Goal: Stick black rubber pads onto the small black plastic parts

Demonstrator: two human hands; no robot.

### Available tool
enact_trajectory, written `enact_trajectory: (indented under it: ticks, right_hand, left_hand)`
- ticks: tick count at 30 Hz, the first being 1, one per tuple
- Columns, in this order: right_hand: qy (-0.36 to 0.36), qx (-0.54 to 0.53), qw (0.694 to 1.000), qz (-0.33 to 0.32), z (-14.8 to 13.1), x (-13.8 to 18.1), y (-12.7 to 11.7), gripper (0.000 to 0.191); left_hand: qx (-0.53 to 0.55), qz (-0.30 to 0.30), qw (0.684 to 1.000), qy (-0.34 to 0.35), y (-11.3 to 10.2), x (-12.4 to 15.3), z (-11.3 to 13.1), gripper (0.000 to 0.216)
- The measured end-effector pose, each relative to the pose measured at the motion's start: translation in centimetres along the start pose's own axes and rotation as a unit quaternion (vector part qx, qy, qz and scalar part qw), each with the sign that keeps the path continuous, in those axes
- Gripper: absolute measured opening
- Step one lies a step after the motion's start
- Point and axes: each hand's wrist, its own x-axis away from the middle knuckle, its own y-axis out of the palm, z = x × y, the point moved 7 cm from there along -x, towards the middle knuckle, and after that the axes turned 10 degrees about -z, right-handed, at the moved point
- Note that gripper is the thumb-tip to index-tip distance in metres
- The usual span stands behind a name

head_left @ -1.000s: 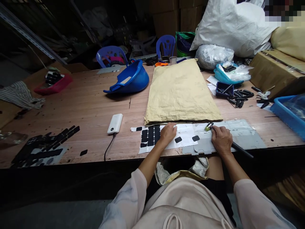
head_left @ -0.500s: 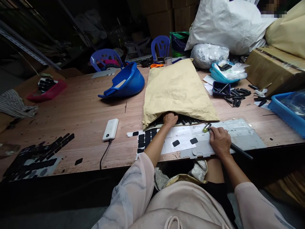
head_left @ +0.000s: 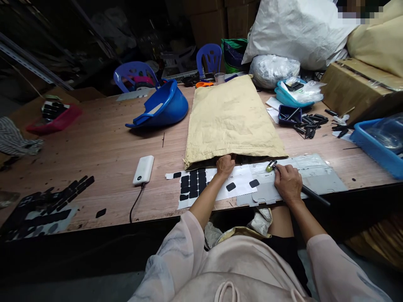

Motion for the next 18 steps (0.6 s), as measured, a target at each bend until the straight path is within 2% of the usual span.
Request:
enact_trajectory:
  ticks: [4,7,9,12,14,18]
  right_hand:
    - [0.001,0.002,1.000,-0.001,0.0,0.0,0.0,0.027]
    - [0.001,0.006,1.000,-0.002,0.0,0.0,0.0,0.027]
    - [0.001,0.007,1.000,-0.003,0.1,-0.1,0.1,0.027]
    - [0.003,0.007,1.000,-0.003,0.1,-0.1,0.1,0.027]
    - [0.004,0.004,1.000,-0.001,0.2,-0.1,0.1,0.027]
    - [0.001,-0.015,1.000,0.006,0.2,-0.1,0.0,0.028]
  left_hand:
    - [-0.003,0.067,0.998,0.020,-1.2,1.9,-1.3,0.034]
    - [0.031,0.148,0.985,0.086,-1.2,4.8,-2.3,0.028]
    - [0.065,0.164,0.974,0.139,-0.2,7.0,-2.9,0.030]
    - [0.088,0.109,0.972,0.187,2.0,9.4,-3.2,0.031]
    - [0.084,0.064,0.976,0.192,3.0,10.2,-3.0,0.030]
    - [0.094,0.018,0.980,0.173,3.2,10.2,-2.4,0.031]
